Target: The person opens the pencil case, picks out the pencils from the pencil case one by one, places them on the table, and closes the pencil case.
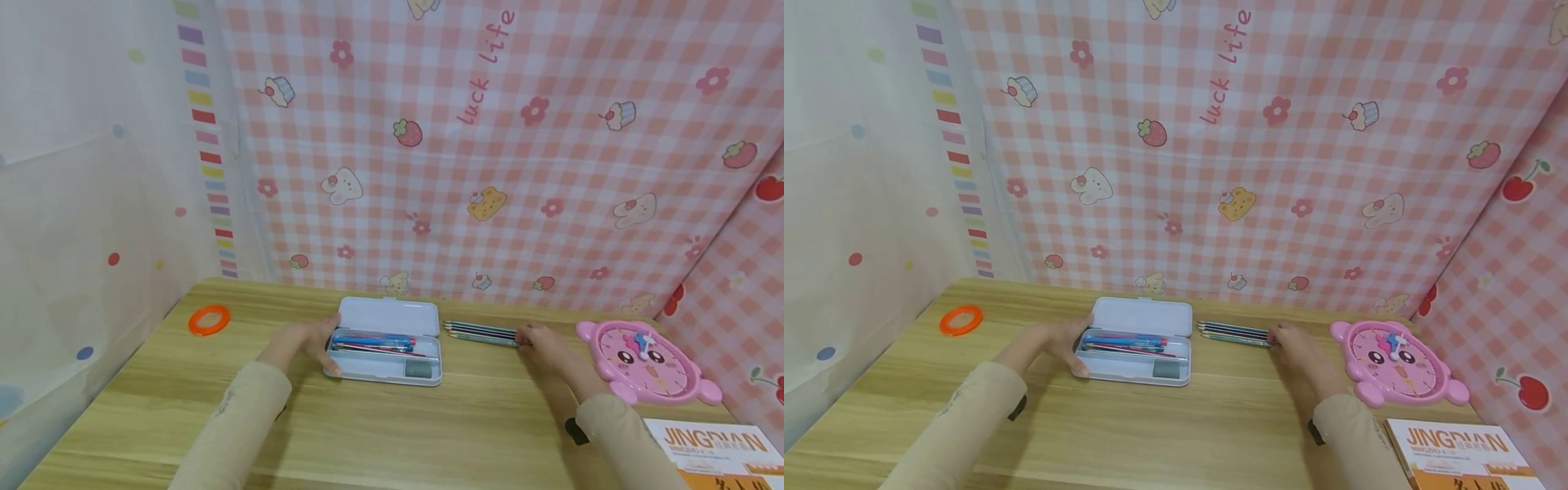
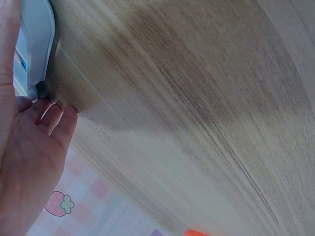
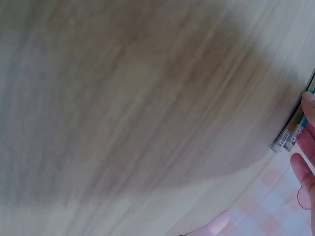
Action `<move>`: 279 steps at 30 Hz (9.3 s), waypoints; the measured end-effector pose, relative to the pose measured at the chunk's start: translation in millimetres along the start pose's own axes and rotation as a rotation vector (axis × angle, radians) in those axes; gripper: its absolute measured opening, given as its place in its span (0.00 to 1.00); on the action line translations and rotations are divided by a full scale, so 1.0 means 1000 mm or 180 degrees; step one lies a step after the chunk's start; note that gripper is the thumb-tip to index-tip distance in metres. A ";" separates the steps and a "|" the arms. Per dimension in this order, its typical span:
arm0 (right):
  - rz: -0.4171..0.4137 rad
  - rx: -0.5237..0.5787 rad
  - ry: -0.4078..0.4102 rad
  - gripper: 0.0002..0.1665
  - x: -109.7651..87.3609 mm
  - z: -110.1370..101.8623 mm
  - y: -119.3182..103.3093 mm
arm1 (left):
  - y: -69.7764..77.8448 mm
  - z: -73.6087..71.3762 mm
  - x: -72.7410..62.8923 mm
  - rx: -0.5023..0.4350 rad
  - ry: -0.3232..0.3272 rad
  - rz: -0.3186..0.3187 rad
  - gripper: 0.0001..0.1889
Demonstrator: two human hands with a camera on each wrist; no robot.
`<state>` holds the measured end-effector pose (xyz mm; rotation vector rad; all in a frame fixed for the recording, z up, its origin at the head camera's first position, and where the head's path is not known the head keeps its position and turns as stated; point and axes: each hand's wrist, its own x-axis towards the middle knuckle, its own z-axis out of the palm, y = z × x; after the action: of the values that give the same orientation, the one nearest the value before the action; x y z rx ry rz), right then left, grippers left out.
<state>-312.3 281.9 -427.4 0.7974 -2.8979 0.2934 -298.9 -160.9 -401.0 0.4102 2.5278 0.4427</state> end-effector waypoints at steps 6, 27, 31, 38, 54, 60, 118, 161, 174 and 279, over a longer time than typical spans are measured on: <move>0.0033 -0.0058 0.0013 0.04 0.000 0.000 -0.002 | 0.000 0.000 -0.001 -0.0027 0.0009 -0.0035 0.63; -0.0148 0.0027 -0.0051 0.05 0.018 0.001 -0.028 | 0.000 0.000 -0.002 -0.0044 -0.0006 -0.0073 0.63; -0.0202 -0.0048 -0.0068 0.09 0.028 0.003 -0.047 | 0.000 0.000 -0.002 0.0004 -0.0008 -0.0044 0.63; -0.0401 0.0108 -0.0081 0.10 0.044 0.010 -0.087 | 0.000 0.000 -0.002 -0.0021 -0.0001 -0.0057 0.63; -0.0967 0.0466 -0.0627 0.12 0.072 0.019 -0.141 | -0.002 0.000 0.000 -0.0016 -0.0014 -0.0056 0.64; -0.0831 0.0547 -0.0790 0.11 0.074 0.022 -0.146 | -0.001 0.001 0.001 -0.0035 0.0000 -0.0018 0.64; 0.0023 0.0151 -0.0349 0.04 -0.005 -0.007 -0.004 | -0.002 0.001 -0.001 -0.0168 0.0001 -0.0058 0.65; -0.0582 0.0253 -0.0065 0.09 0.043 0.013 -0.100 | 0.000 0.000 -0.002 -0.0105 0.0009 -0.0049 0.64; -0.0720 0.0689 -0.0707 0.10 0.072 0.027 -0.142 | 0.000 0.002 -0.001 -0.0129 0.0033 -0.0005 0.64; 0.0439 0.0903 -0.0183 0.16 0.040 0.003 -0.068 | 0.002 0.001 -0.003 -0.0075 0.0035 -0.0067 0.64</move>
<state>-311.3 204.1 -413.2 0.6513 -3.0114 0.7206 -294.9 -159.7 -399.5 0.3731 2.5326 0.4674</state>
